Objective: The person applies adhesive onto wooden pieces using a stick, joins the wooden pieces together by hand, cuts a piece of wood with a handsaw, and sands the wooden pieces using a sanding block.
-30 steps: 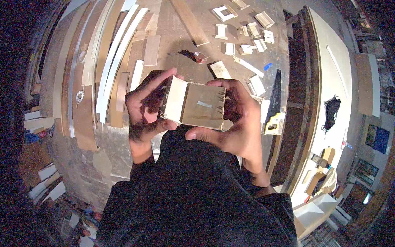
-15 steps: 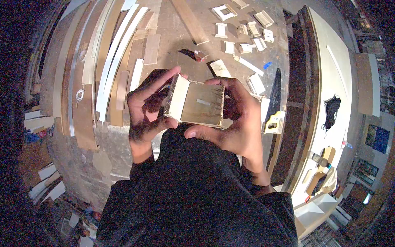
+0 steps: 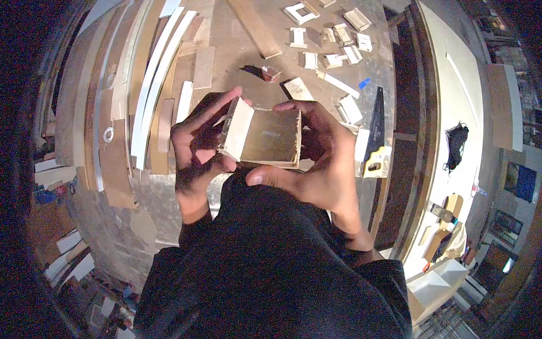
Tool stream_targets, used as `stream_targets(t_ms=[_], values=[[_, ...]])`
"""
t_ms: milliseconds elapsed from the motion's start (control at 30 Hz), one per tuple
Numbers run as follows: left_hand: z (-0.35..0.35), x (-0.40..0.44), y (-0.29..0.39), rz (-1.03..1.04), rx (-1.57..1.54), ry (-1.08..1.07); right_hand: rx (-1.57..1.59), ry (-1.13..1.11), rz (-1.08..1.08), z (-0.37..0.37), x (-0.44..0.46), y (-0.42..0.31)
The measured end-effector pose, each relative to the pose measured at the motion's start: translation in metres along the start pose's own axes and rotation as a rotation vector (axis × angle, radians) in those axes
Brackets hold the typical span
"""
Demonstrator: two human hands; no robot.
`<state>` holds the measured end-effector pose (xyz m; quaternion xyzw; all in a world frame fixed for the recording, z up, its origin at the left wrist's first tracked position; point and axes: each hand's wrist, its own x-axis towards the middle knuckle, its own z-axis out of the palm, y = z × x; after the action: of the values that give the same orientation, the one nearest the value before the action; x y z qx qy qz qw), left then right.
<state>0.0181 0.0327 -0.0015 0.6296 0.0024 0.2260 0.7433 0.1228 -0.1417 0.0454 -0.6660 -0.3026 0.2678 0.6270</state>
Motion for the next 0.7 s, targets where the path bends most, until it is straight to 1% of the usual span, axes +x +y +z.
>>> stream_targets(t_ms=[233, 300, 433, 533, 633, 700], values=[[-0.0019, -0.0003, -0.0049, 0.012, -0.019, 0.002, 0.072, -0.004, 0.046, -0.0007, 0.004, 0.002], [-0.0006, -0.0005, -0.006, 0.01, -0.034, 0.034, 0.077, -0.006, 0.025, -0.0016, 0.0038, 0.0038], [-0.0014, 0.0003, -0.0035, 0.003, 0.004, 0.012, 0.075, 0.014, 0.037, 0.0001, 0.0035, 0.0037], [-0.0001, 0.0002, -0.0046, 0.005, -0.008, 0.004, 0.032, 0.009, 0.003, 0.0003, 0.0037, 0.0041], [0.0028, -0.0011, -0.0062, -0.016, -0.063, 0.034, 0.062, 0.018, 0.02, 0.0023, 0.0035, 0.0034], [0.0023, -0.0015, -0.0086, -0.019, -0.082, 0.024, 0.043, 0.006, -0.02, 0.0022, 0.0043, 0.0046]])
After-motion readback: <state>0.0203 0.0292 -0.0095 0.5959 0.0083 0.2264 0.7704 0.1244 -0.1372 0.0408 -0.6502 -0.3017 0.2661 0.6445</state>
